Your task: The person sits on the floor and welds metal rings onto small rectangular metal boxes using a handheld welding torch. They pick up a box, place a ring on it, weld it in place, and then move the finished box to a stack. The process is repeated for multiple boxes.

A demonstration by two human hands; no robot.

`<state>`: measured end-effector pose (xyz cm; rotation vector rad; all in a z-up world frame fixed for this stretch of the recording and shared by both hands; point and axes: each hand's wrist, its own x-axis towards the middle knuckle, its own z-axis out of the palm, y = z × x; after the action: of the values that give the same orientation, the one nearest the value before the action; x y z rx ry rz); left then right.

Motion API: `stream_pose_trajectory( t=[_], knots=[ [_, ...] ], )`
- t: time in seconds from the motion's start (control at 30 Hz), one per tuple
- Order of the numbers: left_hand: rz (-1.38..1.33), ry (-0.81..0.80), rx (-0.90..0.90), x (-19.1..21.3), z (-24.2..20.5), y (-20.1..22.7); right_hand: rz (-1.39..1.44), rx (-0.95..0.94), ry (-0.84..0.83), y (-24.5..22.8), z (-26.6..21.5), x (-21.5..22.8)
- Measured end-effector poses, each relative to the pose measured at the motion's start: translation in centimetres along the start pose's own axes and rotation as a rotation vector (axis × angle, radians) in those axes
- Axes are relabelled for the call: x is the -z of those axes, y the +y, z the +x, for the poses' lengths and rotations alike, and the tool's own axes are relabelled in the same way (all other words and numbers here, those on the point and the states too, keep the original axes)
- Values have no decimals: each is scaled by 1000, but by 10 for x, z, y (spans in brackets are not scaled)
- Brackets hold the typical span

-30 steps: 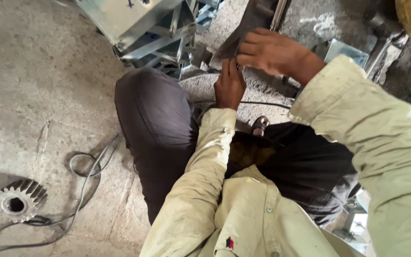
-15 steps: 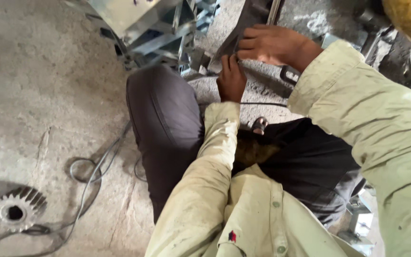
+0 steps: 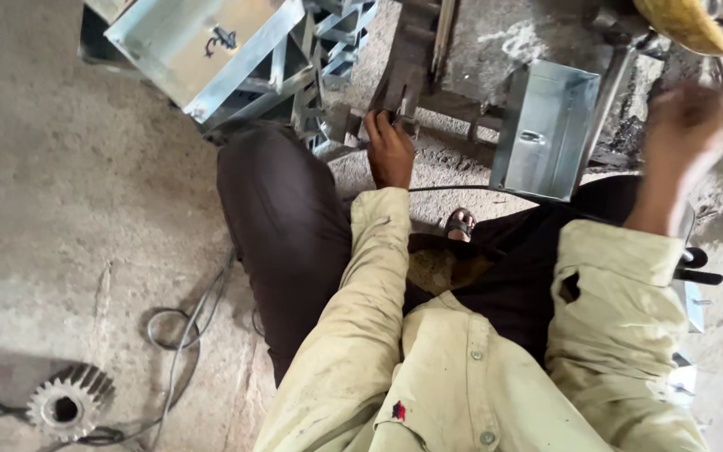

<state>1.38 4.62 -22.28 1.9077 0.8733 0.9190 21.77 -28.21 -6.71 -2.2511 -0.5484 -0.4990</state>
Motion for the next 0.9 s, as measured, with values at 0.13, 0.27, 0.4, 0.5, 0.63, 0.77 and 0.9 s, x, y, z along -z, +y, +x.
stream_pose_trajectory(
  t=[0.13,0.27,0.4,0.5,0.63,0.77,0.9],
  knots=[
    [8,-36,-22,5,1,-1,-253,-101,-166,19,-34,-21],
    [-88,-14,-66,12,4,3,-281,-54,-117,36,-42,-39],
    [-160,21,-72,21,4,7,-241,-156,-84,45,-37,-50],
    [-211,51,-56,27,6,10,-259,-193,-95,32,-35,-47],
    [-159,101,-66,32,-1,9,-170,-198,-12,-8,-33,-30],
    [-196,4,82,28,-8,-3,-66,-400,-206,-39,-29,-28],
    [-608,-59,312,-3,-20,-48,-39,-396,-234,-31,-28,-38]
  ],
)
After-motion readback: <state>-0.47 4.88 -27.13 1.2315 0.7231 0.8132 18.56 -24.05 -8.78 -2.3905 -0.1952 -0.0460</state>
